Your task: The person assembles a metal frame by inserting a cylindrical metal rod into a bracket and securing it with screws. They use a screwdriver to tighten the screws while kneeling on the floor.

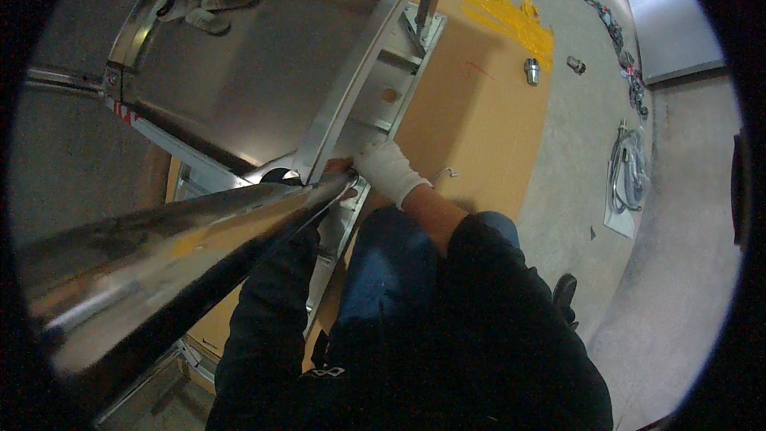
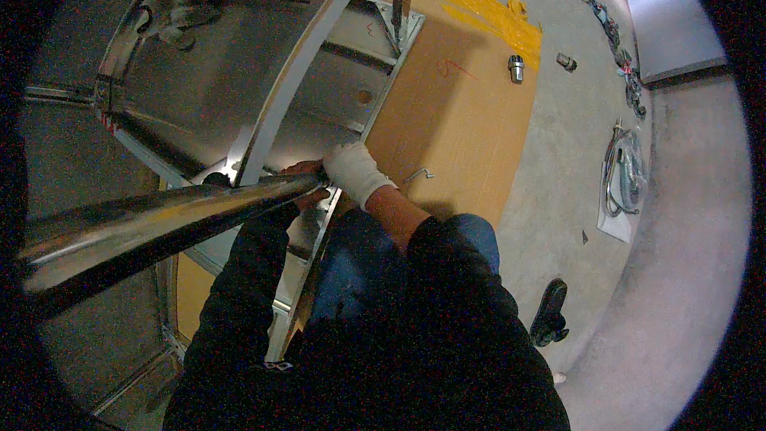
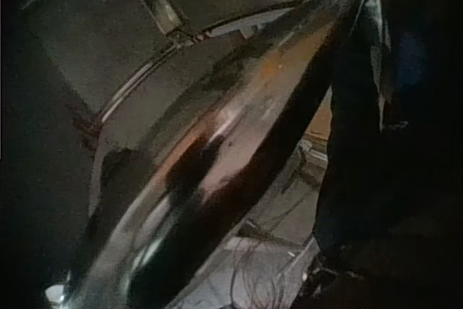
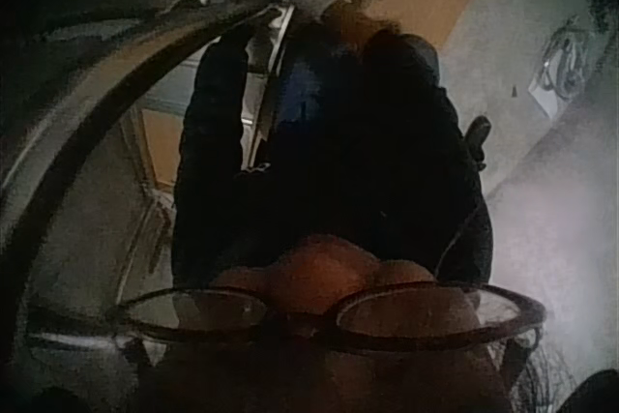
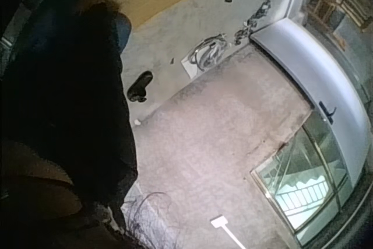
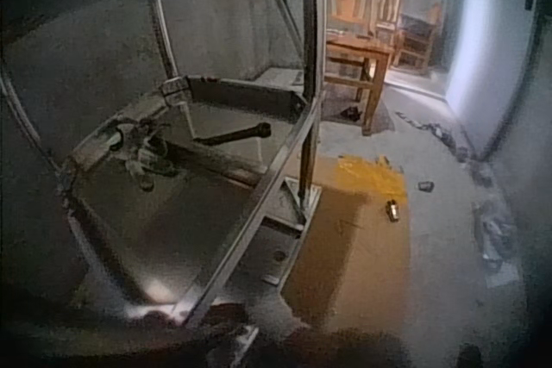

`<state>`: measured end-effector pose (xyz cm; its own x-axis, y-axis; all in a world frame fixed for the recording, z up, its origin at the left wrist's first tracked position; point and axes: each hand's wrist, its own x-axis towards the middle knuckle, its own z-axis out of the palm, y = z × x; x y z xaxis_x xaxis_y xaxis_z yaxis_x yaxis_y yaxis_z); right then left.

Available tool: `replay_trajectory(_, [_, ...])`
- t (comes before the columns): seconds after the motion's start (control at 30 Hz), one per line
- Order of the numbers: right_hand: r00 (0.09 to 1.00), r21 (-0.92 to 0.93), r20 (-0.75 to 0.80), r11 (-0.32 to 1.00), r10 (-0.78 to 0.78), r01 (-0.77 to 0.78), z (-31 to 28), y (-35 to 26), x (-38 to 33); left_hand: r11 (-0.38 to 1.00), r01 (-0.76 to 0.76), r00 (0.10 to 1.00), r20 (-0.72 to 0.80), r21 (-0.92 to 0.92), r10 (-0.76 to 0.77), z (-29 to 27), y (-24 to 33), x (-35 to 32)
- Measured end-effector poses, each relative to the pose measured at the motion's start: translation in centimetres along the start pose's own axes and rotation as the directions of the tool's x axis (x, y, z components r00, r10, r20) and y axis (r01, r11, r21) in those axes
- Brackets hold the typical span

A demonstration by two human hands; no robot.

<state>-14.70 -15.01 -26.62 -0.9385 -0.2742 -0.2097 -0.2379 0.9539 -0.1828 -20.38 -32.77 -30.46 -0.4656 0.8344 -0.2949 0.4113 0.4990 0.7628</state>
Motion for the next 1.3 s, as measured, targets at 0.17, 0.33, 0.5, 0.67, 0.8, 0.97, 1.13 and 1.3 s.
replay_trajectory(0.17, [0.979, 0.193, -0.064, 0.965, 0.193, -0.177, 1.3, 1.1, -0.2, 0.988, -0.098, 0.966, -0.227, 0.117, 0.123, 2.2, -1.8, -0.1])
replay_trajectory(0.33, [0.979, 0.064, 0.065, 0.978, 0.196, -0.200, -0.3, -0.5, 0.6, 0.980, -0.157, 0.959, -0.218, 0.119, 0.180, 3.2, -4.7, 0.5])
replay_trajectory(0.5, [0.959, -0.020, 0.130, 0.967, 0.253, -0.252, -0.1, -0.7, 1.0, 0.984, -0.153, 0.982, -0.100, 0.096, 0.162, 1.5, -2.0, 1.2])
replay_trajectory(0.67, [0.948, 0.103, 0.149, 0.949, 0.282, -0.299, 0.4, -0.4, 1.4, 0.983, 0.182, 0.982, -0.053, -0.021, -0.183, 2.2, -4.1, -0.3])
replay_trajectory(0.8, [0.899, 0.187, 0.198, 0.886, 0.390, -0.425, -3.3, 0.2, -0.7, 0.991, -0.113, 0.952, -0.278, 0.075, 0.130, 2.3, -3.3, -1.1])
replay_trajectory(0.97, [0.964, 0.128, -0.227, 0.985, 0.141, -0.114, 0.2, 2.4, -1.1, 0.994, -0.089, 0.957, -0.280, -0.056, 0.070, 1.6, -0.7, -1.5])
replay_trajectory(1.13, [0.999, 0.112, -0.015, 0.993, 0.046, -0.044, 2.9, 1.9, 1.2, 0.989, -0.096, 0.963, -0.240, 0.115, 0.121, 1.6, -1.5, -0.8])
replay_trajectory(1.3, [0.984, 0.188, -0.030, 0.968, 0.175, -0.167, 2.3, 0.6, 0.8, 0.994, -0.096, 0.976, -0.192, 0.059, 0.106, 2.1, -2.1, -0.4])
